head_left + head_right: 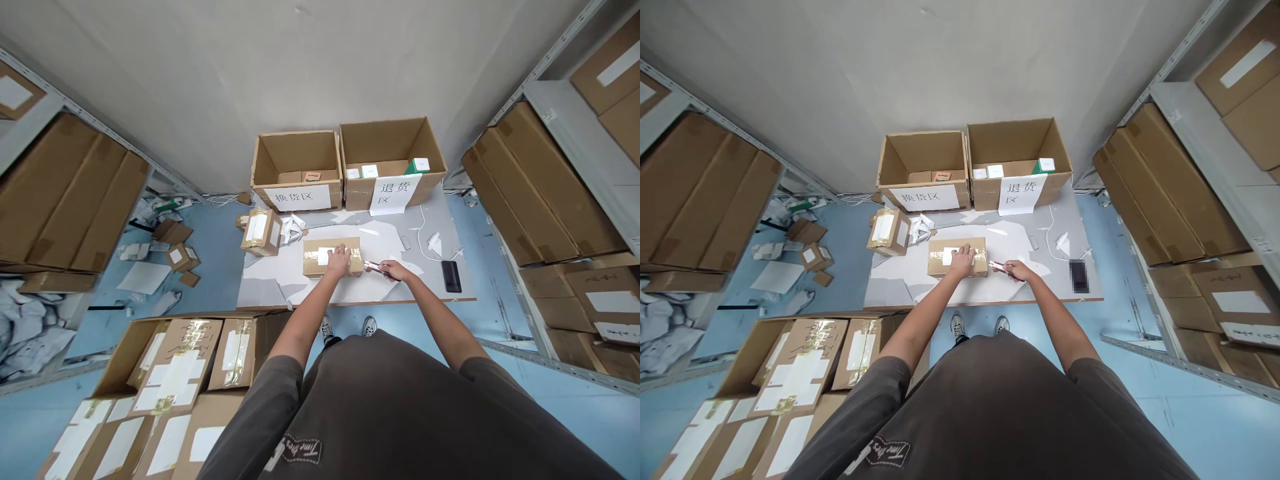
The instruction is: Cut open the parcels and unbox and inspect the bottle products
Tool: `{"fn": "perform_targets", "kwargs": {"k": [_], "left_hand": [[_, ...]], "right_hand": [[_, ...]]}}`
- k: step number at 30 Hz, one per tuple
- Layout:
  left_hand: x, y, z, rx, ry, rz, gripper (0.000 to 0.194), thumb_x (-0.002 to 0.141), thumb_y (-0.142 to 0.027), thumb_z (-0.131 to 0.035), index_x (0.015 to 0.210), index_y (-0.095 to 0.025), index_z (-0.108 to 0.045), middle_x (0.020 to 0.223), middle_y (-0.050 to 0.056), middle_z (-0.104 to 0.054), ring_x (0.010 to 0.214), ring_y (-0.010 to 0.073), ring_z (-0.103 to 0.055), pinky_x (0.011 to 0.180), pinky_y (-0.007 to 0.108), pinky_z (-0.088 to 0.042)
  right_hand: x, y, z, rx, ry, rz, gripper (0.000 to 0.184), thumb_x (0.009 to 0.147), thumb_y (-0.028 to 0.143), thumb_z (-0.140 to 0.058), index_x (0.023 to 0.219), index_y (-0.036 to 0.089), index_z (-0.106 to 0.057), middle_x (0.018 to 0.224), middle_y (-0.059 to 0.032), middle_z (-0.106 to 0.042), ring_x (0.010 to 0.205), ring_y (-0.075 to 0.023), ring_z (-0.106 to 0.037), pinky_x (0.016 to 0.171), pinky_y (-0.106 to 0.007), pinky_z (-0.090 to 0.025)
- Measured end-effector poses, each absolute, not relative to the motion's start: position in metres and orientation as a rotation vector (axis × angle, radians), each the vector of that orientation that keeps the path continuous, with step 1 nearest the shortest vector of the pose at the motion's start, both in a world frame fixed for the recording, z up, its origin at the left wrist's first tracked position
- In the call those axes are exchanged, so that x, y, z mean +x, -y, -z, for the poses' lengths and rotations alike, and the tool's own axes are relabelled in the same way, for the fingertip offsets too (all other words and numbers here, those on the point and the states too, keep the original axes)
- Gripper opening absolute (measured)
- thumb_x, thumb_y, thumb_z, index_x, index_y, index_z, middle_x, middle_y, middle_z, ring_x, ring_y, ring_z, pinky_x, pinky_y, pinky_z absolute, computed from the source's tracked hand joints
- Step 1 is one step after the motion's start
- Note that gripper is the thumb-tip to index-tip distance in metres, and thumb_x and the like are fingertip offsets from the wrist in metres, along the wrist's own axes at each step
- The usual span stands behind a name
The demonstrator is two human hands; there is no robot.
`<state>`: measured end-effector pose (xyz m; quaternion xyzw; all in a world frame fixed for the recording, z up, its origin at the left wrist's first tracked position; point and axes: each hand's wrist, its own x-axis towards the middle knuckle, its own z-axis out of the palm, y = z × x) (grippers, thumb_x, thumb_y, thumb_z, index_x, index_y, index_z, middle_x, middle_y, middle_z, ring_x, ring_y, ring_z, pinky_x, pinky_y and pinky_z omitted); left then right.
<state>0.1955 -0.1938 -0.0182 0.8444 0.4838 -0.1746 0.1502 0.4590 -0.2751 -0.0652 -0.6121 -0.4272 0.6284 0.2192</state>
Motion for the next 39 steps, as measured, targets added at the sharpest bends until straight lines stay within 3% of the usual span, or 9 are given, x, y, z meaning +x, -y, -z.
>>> {"fn": "perform_targets", "kwargs": {"k": [3,5,9,13,19,24,28,34,39], "left_hand": [[0.191,0.192,0.014,2.393,-1.38,0.447,0.106,0.073,-0.061,-0.089,0.161,-0.03,-0.039,0.174,0.018,-0.029,0.153,0.0417,-0.032,0.122,0.055,-0.029],[0.187,0.186,0.011,2.365,-1.375,0.372,0.093,0.083,-0.067,-0.079,0.16,-0.032,-0.04,0.169,0.015,-0.04,0.149,0.0388,-0.039,0.119,0.052,-0.033],[0.183,0.164,0.004,2.413,-1.341,0.286,0.052,0.101,-0.04,-0.062,0.151,-0.031,-0.05,0.152,0.011,-0.058,0.141,0.0306,-0.047,0.115,0.042,-0.039],[0.195,0.148,0.002,2.471,-1.269,0.375,0.06,0.092,-0.026,-0.073,0.148,-0.027,-0.052,0.15,0.012,-0.059,0.139,0.0294,-0.048,0.114,0.04,-0.04],[0.212,0.146,0.007,2.471,-1.303,0.403,0.08,0.086,-0.035,-0.08,0.156,-0.02,-0.044,0.157,0.021,-0.05,0.14,0.0368,-0.046,0.113,0.047,-0.041],[0.213,0.145,0.005,2.498,-1.302,0.389,0.072,0.091,-0.035,-0.074,0.154,-0.014,-0.046,0.145,0.024,-0.058,0.138,0.0378,-0.048,0.114,0.049,-0.039],[0.212,0.14,0.003,2.509,-1.263,0.418,0.066,0.09,-0.03,-0.074,0.149,-0.01,-0.052,0.139,0.024,-0.064,0.133,0.0359,-0.053,0.11,0.045,-0.043],[0.212,0.135,0.005,2.521,-1.221,0.445,0.068,0.084,-0.039,-0.081,0.142,-0.008,-0.06,0.135,0.025,-0.066,0.133,0.0379,-0.054,0.107,0.042,-0.046],[0.211,0.134,0.007,2.53,-1.201,0.441,0.065,0.084,-0.04,-0.079,0.139,-0.008,-0.063,0.133,0.026,-0.068,0.133,0.0399,-0.055,0.107,0.045,-0.047]], "right_hand": [[0.463,0.285,0.062,-1.704,1.172,-1.658,0.036,0.082,0.058,-0.073,0.082,0.023,-0.065,0.052,0.0045,-0.061,0.037,-0.0122,-0.047,0.037,-0.023,-0.036],[0.464,0.289,0.057,-1.723,1.122,-1.561,0.04,0.082,0.063,-0.072,0.081,0.024,-0.062,0.054,0.0045,-0.061,0.038,-0.0129,-0.049,0.039,-0.024,-0.038],[0.462,0.295,0.041,-1.69,1.007,-1.467,0.053,0.079,0.075,-0.071,0.087,0.025,-0.059,0.057,0.0043,-0.062,0.04,-0.0134,-0.051,0.042,-0.026,-0.039],[0.451,0.305,0.027,-1.621,0.948,-1.424,0.062,0.077,0.084,-0.069,0.093,0.025,-0.057,0.061,0.004,-0.063,0.044,-0.0147,-0.053,0.046,-0.027,-0.041],[0.433,0.317,0.019,-1.588,0.878,-1.357,0.066,0.079,0.087,-0.067,0.1,0.025,-0.059,0.065,0.0033,-0.065,0.048,-0.0151,-0.056,0.051,-0.028,-0.045],[0.423,0.311,0.023,-1.584,0.818,-1.196,0.071,0.087,0.089,-0.049,0.117,0.026,-0.061,0.074,0.0008,-0.067,0.057,-0.0176,-0.061,0.06,-0.031,-0.053],[0.423,0.305,0.028,-1.522,0.798,-1.162,0.074,0.088,0.084,-0.057,0.13,0.024,-0.063,0.086,-0.0028,-0.072,0.067,-0.0184,-0.066,0.07,-0.034,-0.057],[0.425,0.301,0.042,-1.588,1.0,-1.137,0.064,0.083,0.072,-0.07,0.123,0.022,-0.072,0.099,-0.0058,-0.074,0.088,-0.0226,-0.069,0.086,-0.039,-0.057],[0.428,0.303,0.059,-1.738,1.344,-1.016,0.038,0.086,0.055,-0.074,0.11,0.026,-0.077,0.11,-0.0059,-0.073,0.104,-0.0254,-0.068,0.099,-0.041,-0.053]]}}
